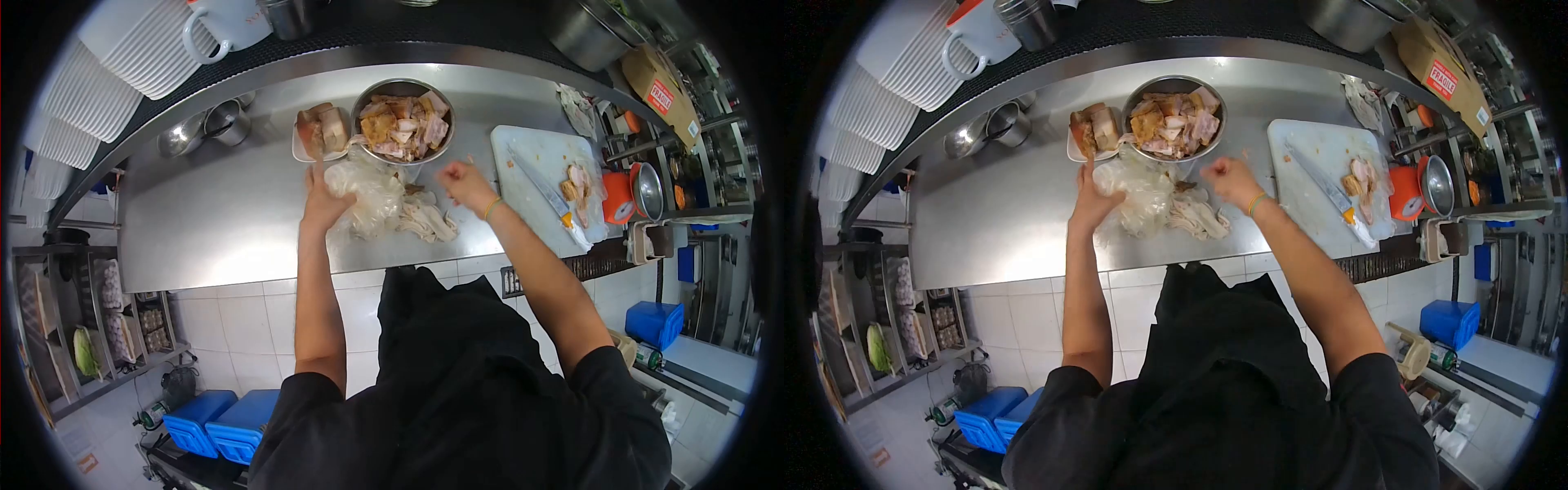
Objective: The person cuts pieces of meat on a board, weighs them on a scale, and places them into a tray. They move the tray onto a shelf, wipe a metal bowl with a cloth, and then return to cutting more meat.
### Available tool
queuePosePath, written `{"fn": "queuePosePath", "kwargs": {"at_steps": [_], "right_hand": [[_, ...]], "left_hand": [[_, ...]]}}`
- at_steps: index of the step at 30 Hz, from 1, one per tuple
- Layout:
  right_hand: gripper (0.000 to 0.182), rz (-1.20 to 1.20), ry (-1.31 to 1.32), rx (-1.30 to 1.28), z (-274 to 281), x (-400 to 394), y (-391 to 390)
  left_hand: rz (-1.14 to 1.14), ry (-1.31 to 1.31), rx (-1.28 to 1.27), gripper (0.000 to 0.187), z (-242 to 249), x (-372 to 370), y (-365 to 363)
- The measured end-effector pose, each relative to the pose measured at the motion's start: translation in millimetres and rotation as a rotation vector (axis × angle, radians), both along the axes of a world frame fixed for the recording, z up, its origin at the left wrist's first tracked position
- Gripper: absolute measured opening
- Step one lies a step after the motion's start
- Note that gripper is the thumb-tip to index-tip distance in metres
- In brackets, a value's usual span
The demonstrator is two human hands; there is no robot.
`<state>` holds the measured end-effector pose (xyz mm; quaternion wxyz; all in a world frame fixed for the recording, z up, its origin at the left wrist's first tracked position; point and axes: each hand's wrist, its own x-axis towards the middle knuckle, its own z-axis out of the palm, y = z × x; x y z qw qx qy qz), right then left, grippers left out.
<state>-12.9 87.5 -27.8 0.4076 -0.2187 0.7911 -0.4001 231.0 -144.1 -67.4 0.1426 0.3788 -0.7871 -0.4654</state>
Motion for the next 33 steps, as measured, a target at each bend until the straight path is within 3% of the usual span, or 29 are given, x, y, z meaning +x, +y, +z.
{"fn": "queuePosePath", "kwargs": {"at_steps": [4,8,11,13,16,20,22,23,25,28,31,33], "right_hand": [[0.038,0.166,0.290,0.079,-29.1,19.1,-0.2],[0.049,0.322,0.502,0.287,-40.9,21.9,-39.6],[0.037,0.376,0.554,0.257,-89.5,14.2,-62.8],[0.040,0.344,0.516,0.172,-84.3,26.5,-70.2],[0.042,0.335,0.434,0.069,-60.3,42.7,-75.0],[0.045,0.416,0.358,0.020,-48.4,64.5,-84.5],[0.044,0.577,0.479,0.009,-40.2,74.6,-89.5],[0.044,0.652,0.543,0.005,-35.9,79.1,-91.3],[0.045,0.601,0.407,-0.094,-46.2,91.6,-98.7],[0.050,0.497,0.262,-0.186,-42.6,104.5,-100.7],[0.051,0.443,0.162,-0.239,-25.2,108.9,-91.2],[0.050,0.438,0.164,-0.270,-19.6,107.0,-83.0]], "left_hand": [[-0.165,-0.140,0.031,0.134,-4.7,-21.1,-11.4],[-0.178,-0.184,0.080,0.136,-7.8,-30.3,-15.1],[-0.150,-0.172,0.070,0.135,-9.9,-30.2,-11.3],[-0.080,-0.223,0.053,0.133,3.0,-30.6,-0.9],[-0.063,-0.027,0.041,0.128,-13.1,-18.2,9.9],[-0.154,0.111,0.309,0.126,-22.8,-1.3,15.0],[-0.238,0.198,0.384,0.126,-23.2,-0.4,12.3],[-0.276,0.186,0.383,0.121,-22.7,-0.3,10.7],[-0.362,0.164,0.384,0.112,-18.6,0.2,10.1],[-0.405,-0.025,0.121,0.084,-12.4,-5.3,13.9],[-0.231,-0.155,0.212,0.054,-11.9,-3.1,22.0],[-0.185,-0.164,0.210,0.049,-19.3,-6.5,23.8]]}}
